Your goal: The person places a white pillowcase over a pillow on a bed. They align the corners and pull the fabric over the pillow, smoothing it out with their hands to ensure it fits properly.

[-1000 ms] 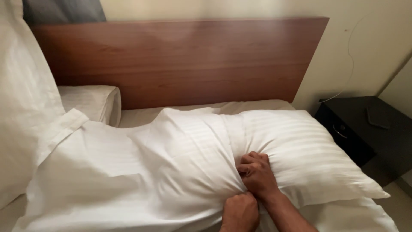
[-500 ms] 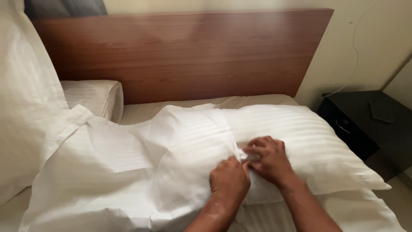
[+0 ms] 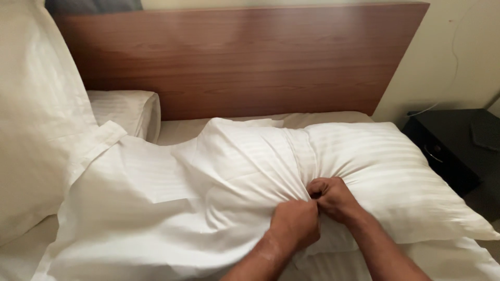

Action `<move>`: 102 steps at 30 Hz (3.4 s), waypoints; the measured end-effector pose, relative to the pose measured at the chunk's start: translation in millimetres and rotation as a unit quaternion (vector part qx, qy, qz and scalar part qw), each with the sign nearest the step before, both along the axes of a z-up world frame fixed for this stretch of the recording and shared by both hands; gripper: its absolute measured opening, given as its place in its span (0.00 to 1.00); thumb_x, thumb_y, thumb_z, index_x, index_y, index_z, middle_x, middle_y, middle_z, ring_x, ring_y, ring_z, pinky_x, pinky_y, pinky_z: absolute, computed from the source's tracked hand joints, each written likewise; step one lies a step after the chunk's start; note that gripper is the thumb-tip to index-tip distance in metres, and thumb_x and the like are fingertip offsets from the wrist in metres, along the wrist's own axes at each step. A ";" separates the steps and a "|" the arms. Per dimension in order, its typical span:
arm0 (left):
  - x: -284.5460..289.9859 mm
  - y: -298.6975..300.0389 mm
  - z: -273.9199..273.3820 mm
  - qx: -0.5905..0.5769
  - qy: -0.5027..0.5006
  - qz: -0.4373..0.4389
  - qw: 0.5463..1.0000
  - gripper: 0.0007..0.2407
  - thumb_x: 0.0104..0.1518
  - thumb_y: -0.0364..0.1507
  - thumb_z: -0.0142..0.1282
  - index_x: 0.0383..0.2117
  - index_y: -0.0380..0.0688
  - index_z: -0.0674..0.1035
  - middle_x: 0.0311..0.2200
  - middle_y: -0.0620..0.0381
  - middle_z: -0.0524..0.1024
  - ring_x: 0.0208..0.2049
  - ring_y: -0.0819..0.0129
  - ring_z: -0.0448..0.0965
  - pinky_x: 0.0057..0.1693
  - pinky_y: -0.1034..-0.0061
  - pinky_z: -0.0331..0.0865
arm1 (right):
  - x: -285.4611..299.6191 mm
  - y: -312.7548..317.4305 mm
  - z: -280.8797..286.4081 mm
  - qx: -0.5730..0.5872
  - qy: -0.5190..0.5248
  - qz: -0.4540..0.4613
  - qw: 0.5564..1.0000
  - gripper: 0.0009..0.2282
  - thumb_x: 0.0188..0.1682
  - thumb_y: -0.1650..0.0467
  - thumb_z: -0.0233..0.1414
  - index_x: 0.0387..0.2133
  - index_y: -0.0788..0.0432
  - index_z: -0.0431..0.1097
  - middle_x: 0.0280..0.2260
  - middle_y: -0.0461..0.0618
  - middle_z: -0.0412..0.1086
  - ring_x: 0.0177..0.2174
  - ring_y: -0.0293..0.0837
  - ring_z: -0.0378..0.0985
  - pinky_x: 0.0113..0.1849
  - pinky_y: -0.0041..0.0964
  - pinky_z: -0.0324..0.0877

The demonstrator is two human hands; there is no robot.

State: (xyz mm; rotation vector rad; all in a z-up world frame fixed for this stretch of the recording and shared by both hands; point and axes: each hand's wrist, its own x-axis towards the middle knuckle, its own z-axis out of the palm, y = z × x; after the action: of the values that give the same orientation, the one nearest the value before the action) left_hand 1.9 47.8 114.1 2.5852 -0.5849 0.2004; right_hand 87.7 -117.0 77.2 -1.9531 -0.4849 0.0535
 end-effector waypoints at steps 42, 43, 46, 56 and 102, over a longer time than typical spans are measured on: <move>145.9 41.2 41.7 -0.004 0.003 0.241 0.971 0.15 0.59 0.31 0.51 0.49 0.36 0.76 0.52 0.39 0.73 0.47 0.47 0.79 0.49 0.55 0.76 | 9.2 3.6 74.9 -0.267 -0.264 -0.162 0.913 0.18 0.33 0.64 0.65 0.40 0.52 0.82 0.45 0.49 0.76 0.52 0.50 0.69 0.50 0.54 0.54; 142.0 48.4 49.4 0.020 0.023 0.256 0.966 0.17 0.60 0.34 0.51 0.51 0.36 0.75 0.55 0.40 0.70 0.50 0.47 0.76 0.50 0.54 0.75 | 5.3 3.3 75.6 -0.292 -0.265 -0.166 0.904 0.20 0.31 0.62 0.66 0.39 0.51 0.83 0.46 0.47 0.76 0.51 0.48 0.68 0.49 0.52 0.52; 131.7 66.3 63.7 0.074 0.075 0.247 0.963 0.21 0.61 0.42 0.52 0.54 0.40 0.75 0.57 0.47 0.68 0.57 0.51 0.68 0.57 0.47 0.66 | -4.8 23.7 70.0 -0.315 -0.221 -0.237 0.892 0.07 0.39 0.63 0.63 0.27 0.48 0.84 0.37 0.37 0.80 0.48 0.37 0.73 0.52 0.43 0.54; 145.9 71.0 26.5 0.080 0.047 0.158 0.983 0.15 0.59 0.43 0.54 0.43 0.49 0.83 0.48 0.60 0.78 0.55 0.61 0.71 0.60 0.42 0.58 | -4.2 41.9 50.0 -0.301 -0.302 -0.211 0.880 0.03 0.39 0.72 0.57 0.18 0.52 0.77 0.28 0.38 0.78 0.38 0.40 0.77 0.47 0.44 0.59; 285.4 17.1 9.2 0.028 0.036 0.146 0.988 0.09 0.57 0.30 0.55 0.37 0.43 0.86 0.43 0.43 0.81 0.47 0.47 0.81 0.53 0.57 0.74 | 13.4 82.5 42.3 -0.279 -0.264 -0.128 0.914 0.11 0.50 0.70 0.47 0.38 0.52 0.78 0.48 0.44 0.78 0.58 0.42 0.69 0.60 0.64 0.45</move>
State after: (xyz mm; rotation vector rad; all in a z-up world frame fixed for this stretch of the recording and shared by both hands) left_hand 287.2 64.9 123.2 2.7116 -0.1858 0.1863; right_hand 101.1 -34.5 119.4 -2.5880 -0.6016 -0.5779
